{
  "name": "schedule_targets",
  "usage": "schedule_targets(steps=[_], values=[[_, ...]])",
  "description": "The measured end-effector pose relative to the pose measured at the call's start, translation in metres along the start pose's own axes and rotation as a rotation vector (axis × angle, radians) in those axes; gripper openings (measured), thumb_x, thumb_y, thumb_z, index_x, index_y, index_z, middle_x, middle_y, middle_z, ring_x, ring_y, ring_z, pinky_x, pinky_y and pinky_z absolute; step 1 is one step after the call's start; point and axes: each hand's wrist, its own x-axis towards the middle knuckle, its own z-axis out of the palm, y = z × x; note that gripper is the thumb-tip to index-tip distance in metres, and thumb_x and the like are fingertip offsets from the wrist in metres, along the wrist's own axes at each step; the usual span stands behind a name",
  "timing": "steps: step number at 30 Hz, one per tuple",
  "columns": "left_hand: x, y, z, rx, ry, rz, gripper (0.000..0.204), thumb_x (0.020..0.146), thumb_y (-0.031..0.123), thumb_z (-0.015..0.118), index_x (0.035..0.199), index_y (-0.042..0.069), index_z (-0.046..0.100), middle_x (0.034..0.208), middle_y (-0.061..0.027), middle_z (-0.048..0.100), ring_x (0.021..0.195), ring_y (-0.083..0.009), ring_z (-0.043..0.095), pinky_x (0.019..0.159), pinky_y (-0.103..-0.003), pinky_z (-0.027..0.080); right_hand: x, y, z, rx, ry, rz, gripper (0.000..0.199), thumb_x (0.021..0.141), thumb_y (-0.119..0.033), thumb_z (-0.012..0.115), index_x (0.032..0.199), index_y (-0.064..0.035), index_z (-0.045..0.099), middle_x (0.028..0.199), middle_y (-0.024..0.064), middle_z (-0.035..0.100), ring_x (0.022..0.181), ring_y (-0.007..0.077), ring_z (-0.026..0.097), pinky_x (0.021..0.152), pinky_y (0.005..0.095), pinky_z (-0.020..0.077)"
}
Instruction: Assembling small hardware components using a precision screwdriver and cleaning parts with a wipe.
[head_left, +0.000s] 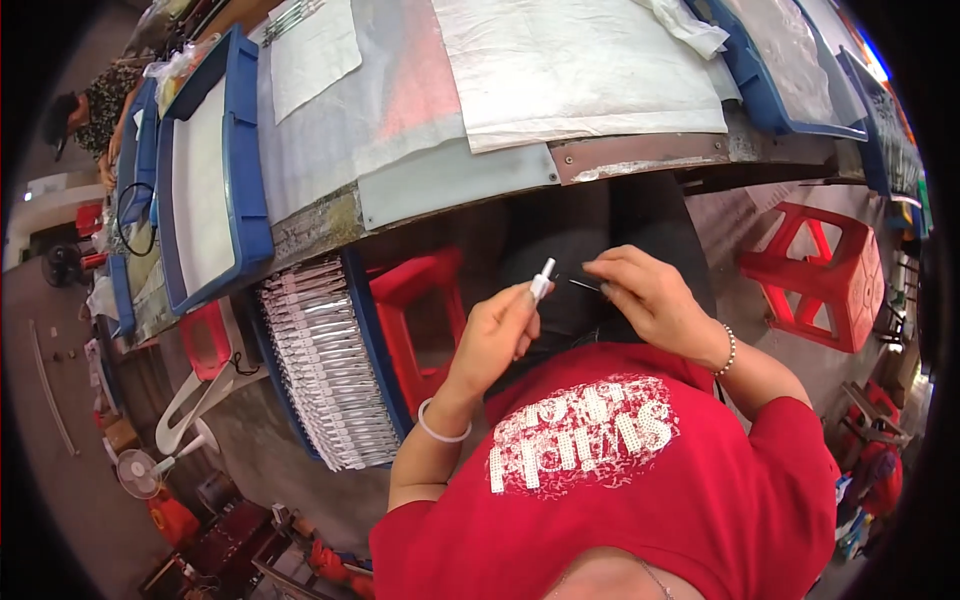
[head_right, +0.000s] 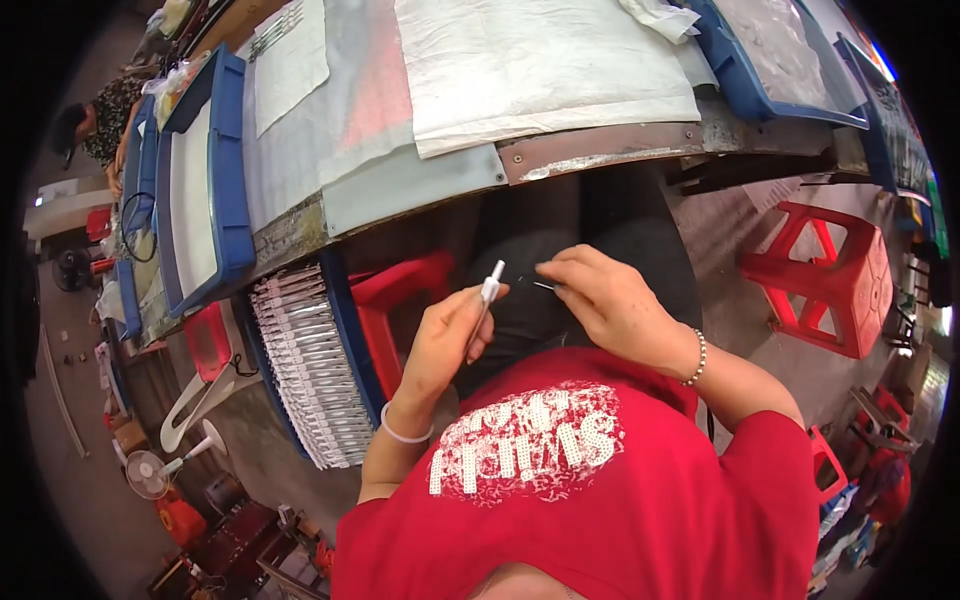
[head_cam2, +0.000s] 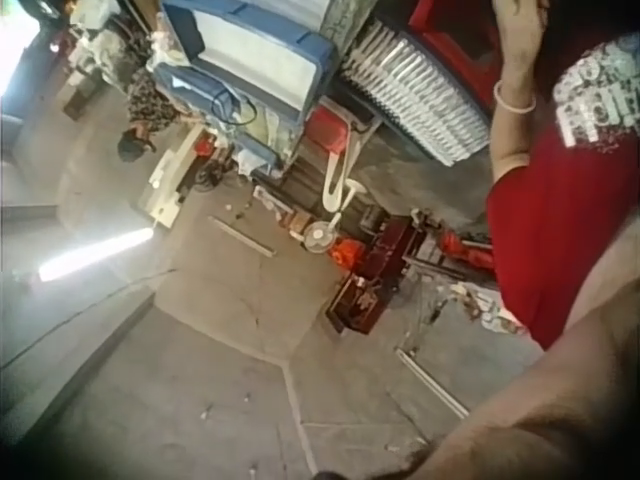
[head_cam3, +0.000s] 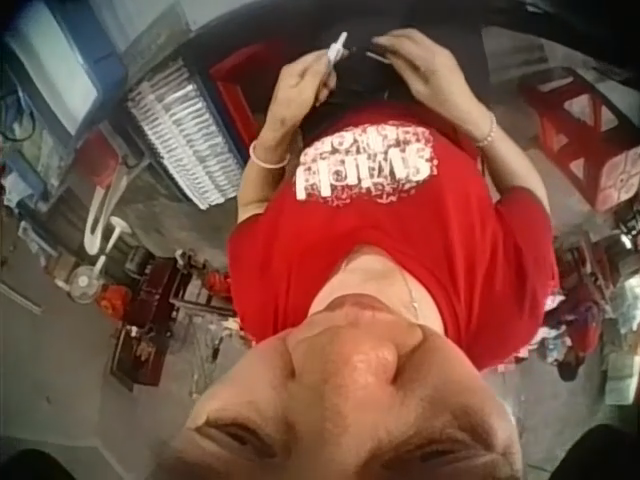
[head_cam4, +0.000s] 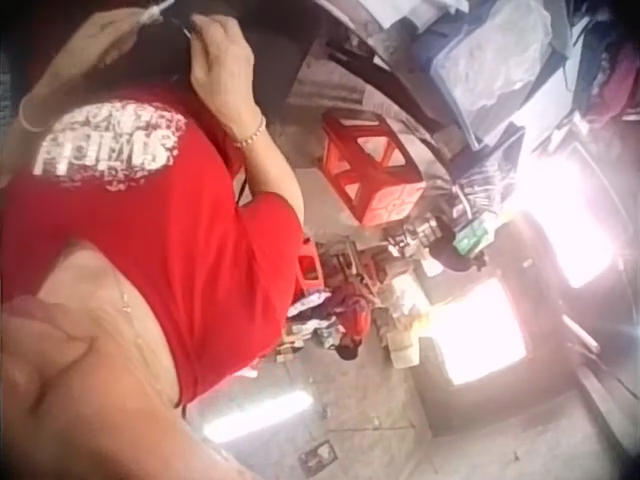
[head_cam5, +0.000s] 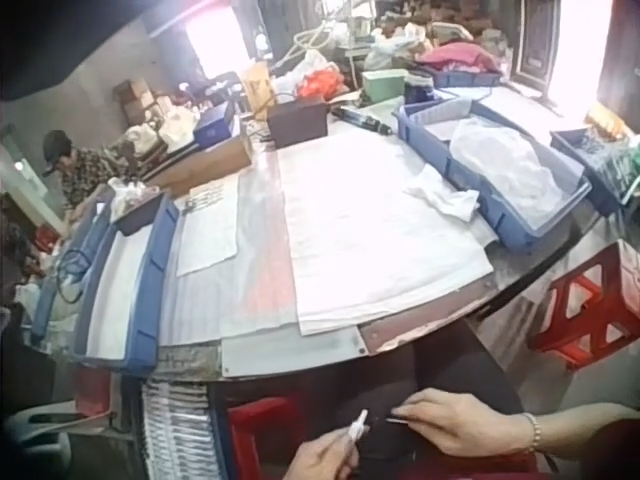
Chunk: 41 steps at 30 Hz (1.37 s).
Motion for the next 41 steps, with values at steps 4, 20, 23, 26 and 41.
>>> schedule_targets(steps=[4,20,23,26,41], values=[[-0.019,0.020,0.020,0.596,0.154,0.297,0.020,0.089,0.006,0.059,0.107,-0.002,0.060,0.078,-0.0157,0.056,0.066,-0.0264,0.058,0.059,-0.033,0.045,0.003,0.001,-0.002,0.267,0.068,0.111,0.015,0.086,0.003,0.057,0.100,0.0035,0.064,0.089,0.0133,0.062,0.079,0.0222,0.063,0.068,0.0280,0.0481],[-0.006,0.027,0.036,0.511,0.065,0.038,0.048,0.081,0.000,0.060,0.127,0.001,0.046,0.081,-0.0102,0.057,0.069,-0.0203,0.059,0.063,-0.031,0.047,-0.014,0.008,-0.001,-0.193,-0.060,-0.511,0.030,0.070,-0.006,0.065,0.100,-0.0032,0.064,0.108,0.0094,0.063,0.071,0.0172,0.060,0.061,0.0295,0.0487],[-0.003,0.020,0.030,0.338,-0.074,0.007,0.064,0.080,-0.004,0.056,0.138,0.004,0.031,0.089,-0.0085,0.057,0.079,-0.0149,0.059,0.071,-0.028,0.047,-0.006,0.004,0.014,-0.352,-0.097,-0.594,0.031,0.075,-0.014,0.060,0.103,-0.0001,0.060,0.105,0.0077,0.061,0.079,0.0151,0.058,0.064,0.0300,0.0481],[0.001,0.032,0.018,0.207,-0.199,-0.087,0.072,0.080,-0.005,0.056,0.143,0.004,0.024,0.102,-0.0102,0.056,0.092,-0.0139,0.058,0.080,-0.026,0.046,0.002,-0.004,0.012,-0.394,-0.211,-0.611,0.027,0.076,-0.015,0.060,0.098,-0.0004,0.060,0.098,0.0076,0.061,0.077,0.0149,0.057,0.064,0.0302,0.0479],[-0.002,0.053,0.019,0.056,-0.032,0.098,0.048,0.093,0.008,0.059,0.137,-0.001,0.043,0.119,-0.0101,0.059,0.109,-0.0136,0.056,0.093,-0.027,0.045,0.025,-0.012,0.006,1.186,-0.140,0.409,0.009,0.089,0.000,0.059,0.097,0.0015,0.055,0.086,0.0089,0.063,0.068,0.0104,0.062,0.062,0.0214,0.0516]])
